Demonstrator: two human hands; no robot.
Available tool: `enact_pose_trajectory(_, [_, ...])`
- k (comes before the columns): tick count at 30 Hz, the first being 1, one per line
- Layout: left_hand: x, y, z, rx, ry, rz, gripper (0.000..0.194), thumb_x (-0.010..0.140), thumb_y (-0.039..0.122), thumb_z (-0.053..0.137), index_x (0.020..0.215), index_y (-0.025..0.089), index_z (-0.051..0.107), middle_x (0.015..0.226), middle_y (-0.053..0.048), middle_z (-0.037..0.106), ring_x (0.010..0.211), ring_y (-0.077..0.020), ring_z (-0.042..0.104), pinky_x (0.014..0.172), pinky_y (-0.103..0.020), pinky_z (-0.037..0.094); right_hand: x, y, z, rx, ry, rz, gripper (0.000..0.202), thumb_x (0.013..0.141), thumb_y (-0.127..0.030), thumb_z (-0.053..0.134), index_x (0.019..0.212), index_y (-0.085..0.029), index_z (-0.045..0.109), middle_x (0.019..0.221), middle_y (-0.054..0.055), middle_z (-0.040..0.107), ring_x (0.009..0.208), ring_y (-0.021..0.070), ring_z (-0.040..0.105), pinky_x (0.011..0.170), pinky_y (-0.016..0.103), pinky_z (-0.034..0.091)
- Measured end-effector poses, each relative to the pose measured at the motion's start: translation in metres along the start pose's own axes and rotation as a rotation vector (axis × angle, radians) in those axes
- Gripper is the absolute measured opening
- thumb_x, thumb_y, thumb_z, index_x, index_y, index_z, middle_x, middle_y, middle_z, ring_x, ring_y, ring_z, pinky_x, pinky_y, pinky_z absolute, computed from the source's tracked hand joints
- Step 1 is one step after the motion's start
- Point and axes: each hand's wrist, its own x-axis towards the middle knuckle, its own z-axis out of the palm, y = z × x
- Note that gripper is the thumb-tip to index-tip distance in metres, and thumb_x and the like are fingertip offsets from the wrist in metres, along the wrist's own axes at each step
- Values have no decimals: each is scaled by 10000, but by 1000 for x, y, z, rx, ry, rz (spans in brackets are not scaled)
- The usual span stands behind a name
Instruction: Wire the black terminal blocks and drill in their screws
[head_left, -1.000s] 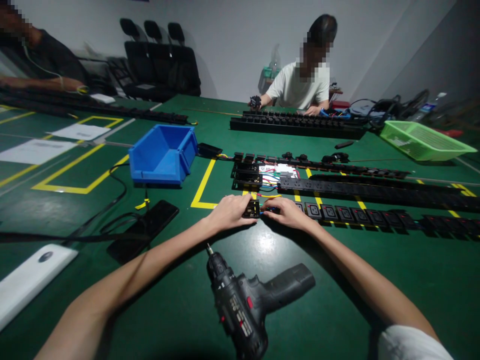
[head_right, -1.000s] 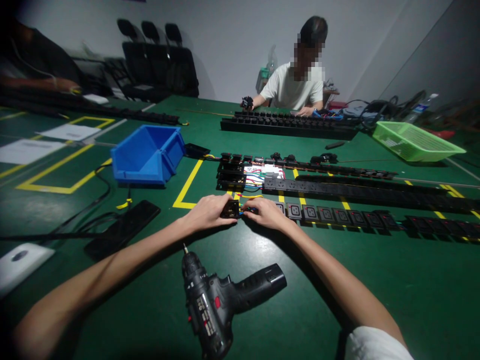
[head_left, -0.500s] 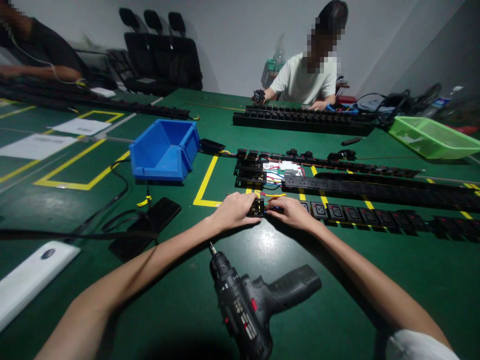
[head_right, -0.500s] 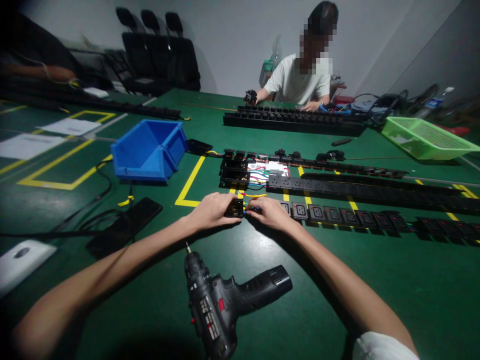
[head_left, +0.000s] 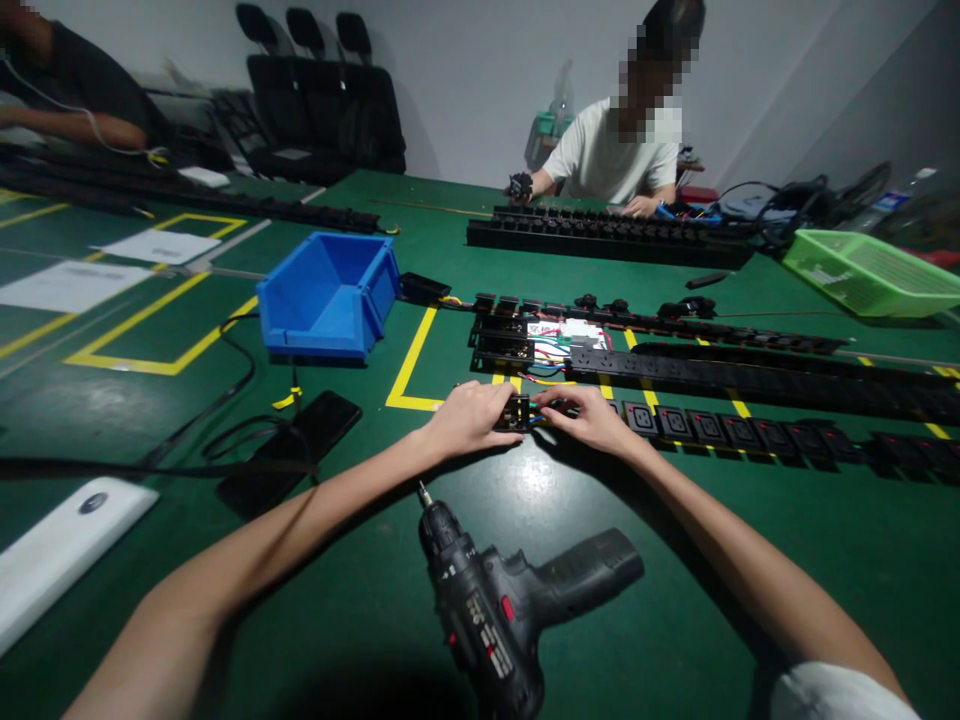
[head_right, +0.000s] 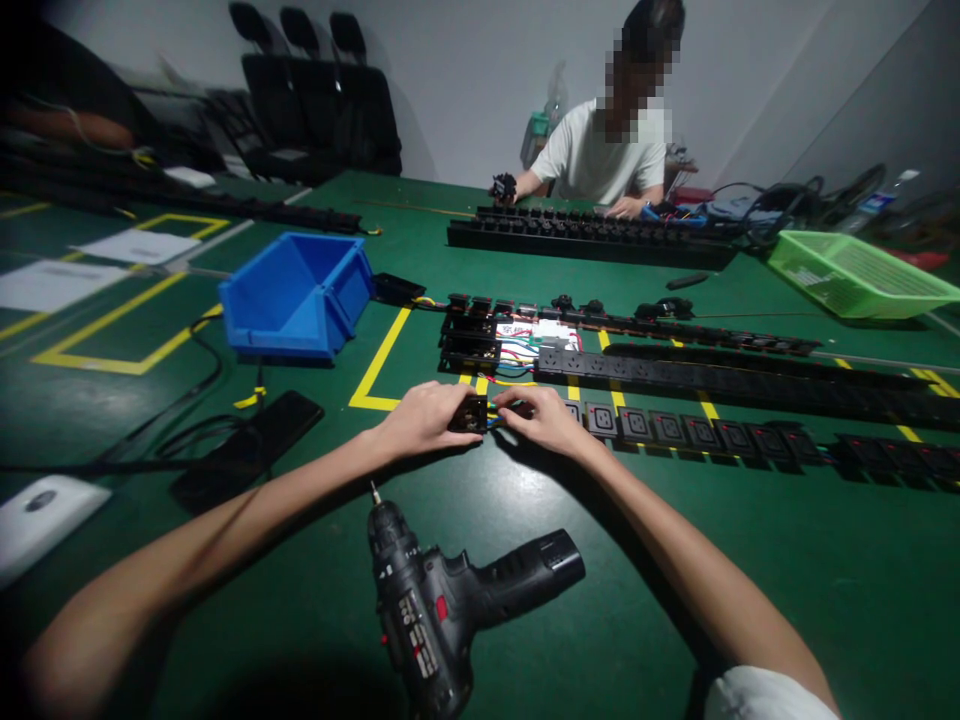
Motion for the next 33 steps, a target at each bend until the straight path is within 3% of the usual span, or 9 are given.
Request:
enact_pose_trajectory(3, [0, 1, 0, 1, -4, 2, 543, 876, 608, 543, 1149, 143, 482, 977, -107, 688, 889, -276, 666, 761, -351, 462, -1, -3, 0, 19, -11, -7, 269, 872, -296, 610, 1125, -212, 648, 1137, 53, 690, 1033, 198, 657, 884, 340, 526])
enact_pose_trajectory(8, [0, 1, -1, -6, 2, 40, 561, 902, 593, 513, 1207, 129, 433, 1024, -130, 676, 949, -283, 662, 787, -355, 461, -2, -8, -1, -46, -54, -12, 651, 819, -340, 692, 1410, -280, 427, 1306, 53, 619, 1134, 217, 630, 944, 382, 514])
enact_pose_trajectory(14, [-1, 3, -1, 0, 11, 32, 638, 898, 594, 520, 1261, 98, 351, 1003, -144, 665, 906, -286, 665, 764, -358, 471, -2, -13, 3, -333, -124, -33, 781, 819, -428, 701, 1495, -333, 321, 1371, 65, 579, 1190, 270, 603, 957, 426, 505])
enact_pose_trajectory(18, [-1, 4, -1, 4, 31, 50, 604, 893, 549, 556, 1239, 108, 330, 1042, -154, 653, 929, -291, 659, 760, -358, 469, -3, -14, 7, -446, -117, -34, 727, 833, -466, 681, 1471, -289, 381, 1319, 103, 614, 1148, 291, 627, 916, 424, 521])
enact_pose_trajectory(25, [1, 6, -1, -44, 27, 47, 602, 867, 431, 624, 1274, 133, 296, 1116, -143, 648, 1007, -289, 654, 786, -351, 460, -3, -14, 8, -435, -82, -33, 638, 821, -489, 675, 1389, -279, 476, 1290, 81, 635, 1121, 279, 639, 915, 407, 516])
enact_pose_trajectory(33, [0, 4, -17, -27, -77, 9, 771, 806, 510, 687, 1379, 157, 311, 1239, -149, 619, 1111, -296, 621, 871, -357, 452, -4, -16, 8, -405, -67, -38, 635, 810, -472, 681, 1383, -281, 486, 1290, 85, 631, 1128, 282, 628, 926, 410, 499])
